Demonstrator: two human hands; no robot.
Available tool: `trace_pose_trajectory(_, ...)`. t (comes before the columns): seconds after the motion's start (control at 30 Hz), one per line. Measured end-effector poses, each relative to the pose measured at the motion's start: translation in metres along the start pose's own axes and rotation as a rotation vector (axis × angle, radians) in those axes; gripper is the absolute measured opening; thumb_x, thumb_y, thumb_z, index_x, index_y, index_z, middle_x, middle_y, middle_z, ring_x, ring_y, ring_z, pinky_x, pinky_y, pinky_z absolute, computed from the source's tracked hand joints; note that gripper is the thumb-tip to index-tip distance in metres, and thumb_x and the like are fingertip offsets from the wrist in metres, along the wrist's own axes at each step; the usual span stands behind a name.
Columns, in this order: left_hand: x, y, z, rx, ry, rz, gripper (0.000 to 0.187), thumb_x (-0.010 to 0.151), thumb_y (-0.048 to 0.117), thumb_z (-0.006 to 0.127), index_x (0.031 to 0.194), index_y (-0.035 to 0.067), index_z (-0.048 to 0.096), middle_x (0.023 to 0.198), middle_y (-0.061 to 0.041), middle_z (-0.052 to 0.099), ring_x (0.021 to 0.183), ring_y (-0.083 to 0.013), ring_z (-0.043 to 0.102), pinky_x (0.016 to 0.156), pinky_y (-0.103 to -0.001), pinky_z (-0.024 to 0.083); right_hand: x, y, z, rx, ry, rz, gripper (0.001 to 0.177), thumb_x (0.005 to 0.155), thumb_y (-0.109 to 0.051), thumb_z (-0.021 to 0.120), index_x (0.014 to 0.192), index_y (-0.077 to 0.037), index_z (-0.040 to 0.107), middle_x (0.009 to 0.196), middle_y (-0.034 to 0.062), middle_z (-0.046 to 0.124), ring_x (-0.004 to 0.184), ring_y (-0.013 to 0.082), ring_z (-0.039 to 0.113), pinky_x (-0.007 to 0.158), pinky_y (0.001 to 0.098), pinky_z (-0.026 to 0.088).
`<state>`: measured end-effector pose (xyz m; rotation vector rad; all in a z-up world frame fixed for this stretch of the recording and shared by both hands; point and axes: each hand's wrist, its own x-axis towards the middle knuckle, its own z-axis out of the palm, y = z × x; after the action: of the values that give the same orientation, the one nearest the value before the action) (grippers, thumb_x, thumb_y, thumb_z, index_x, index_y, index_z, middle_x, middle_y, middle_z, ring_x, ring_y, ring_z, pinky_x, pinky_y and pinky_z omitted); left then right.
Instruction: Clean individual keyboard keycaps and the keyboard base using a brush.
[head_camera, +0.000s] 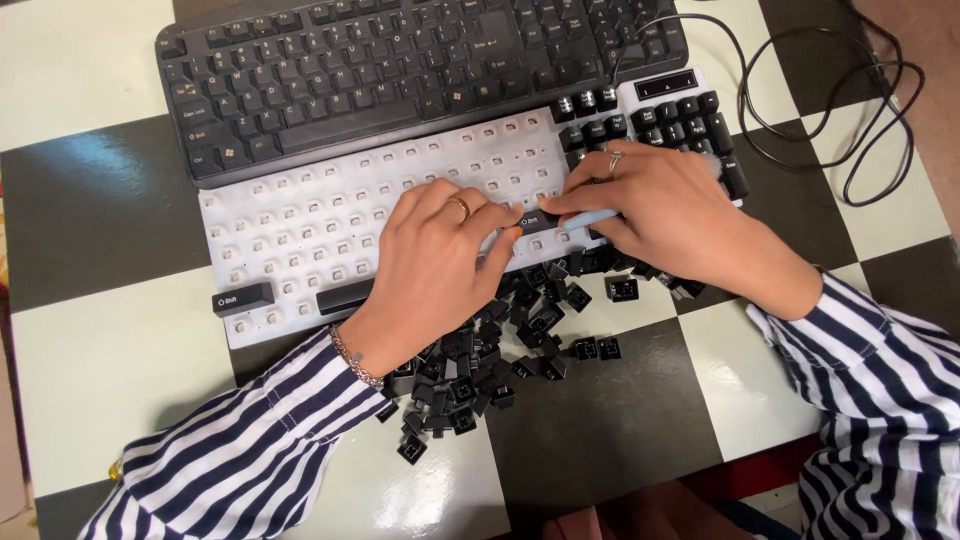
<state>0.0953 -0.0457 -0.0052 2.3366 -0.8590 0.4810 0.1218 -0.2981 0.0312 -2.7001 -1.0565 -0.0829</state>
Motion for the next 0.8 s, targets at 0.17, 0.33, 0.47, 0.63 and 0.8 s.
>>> trace_pose_trajectory(0.17,0.001,-0.001,0.0,0.055,-0.007,0.071,0.011,0.092,0.014,0.073,0.099,0.008,0.078,0.089,-0.003,0.07,0.094,-0.0224,0.062,0.103,-0.042,0.047,0.001,-0.007,-0.002,0.02,-0.027,0.055,0.044,0.071,-0.001,0.075,0.11,-0.021,0.081,0.102,-0.0018,0.073,0.09,0.0219,0.067,0.063,0.0387,0.053)
trace_pose_trajectory(0.33,0.0,-0.003,0.0,0.063,0.013,0.106,0.011,0.09,0.016,0.074,0.096,0.008,0.078,0.088,-0.001,0.071,0.094,-0.0209,0.063,0.106,-0.043,0.046,0.0,-0.01,-0.001,0.045,-0.014,0.064,0.038,0.073,-0.002,0.075,0.107,-0.019,0.081,0.099,-0.0012,0.072,0.088,0.0223,0.066,0.064,0.0393,0.053)
trace_pose_trajectory(0.47,-0.001,-0.003,0.001,-0.035,0.01,0.053,0.018,0.094,0.026,0.077,0.099,0.009,0.078,0.091,-0.002,0.07,0.097,-0.0239,0.062,0.099,-0.041,0.047,0.001,-0.012,-0.003,0.038,-0.045,0.106,0.035,0.075,-0.004,0.076,0.108,-0.018,0.08,0.099,0.0007,0.072,0.09,0.0248,0.067,0.066,0.0413,0.053)
trace_pose_trajectory(0.63,0.001,-0.002,0.0,-0.085,-0.041,-0.029,0.016,0.095,0.025,0.076,0.099,0.01,0.078,0.092,-0.003,0.068,0.098,-0.0249,0.059,0.096,-0.041,0.046,0.003,-0.012,-0.005,0.032,-0.04,0.095,0.038,0.072,-0.005,0.077,0.108,-0.015,0.08,0.104,0.0042,0.072,0.091,0.0291,0.066,0.067,0.0435,0.054)
trace_pose_trajectory(0.8,0.001,-0.002,0.001,-0.017,-0.022,0.0,0.017,0.094,0.028,0.076,0.099,0.012,0.077,0.095,-0.003,0.067,0.102,-0.0251,0.058,0.103,-0.043,0.04,0.001,-0.013,-0.001,0.046,-0.06,0.156,0.037,0.076,-0.008,0.075,0.111,-0.018,0.08,0.106,0.0033,0.073,0.093,0.0271,0.067,0.073,0.0424,0.055)
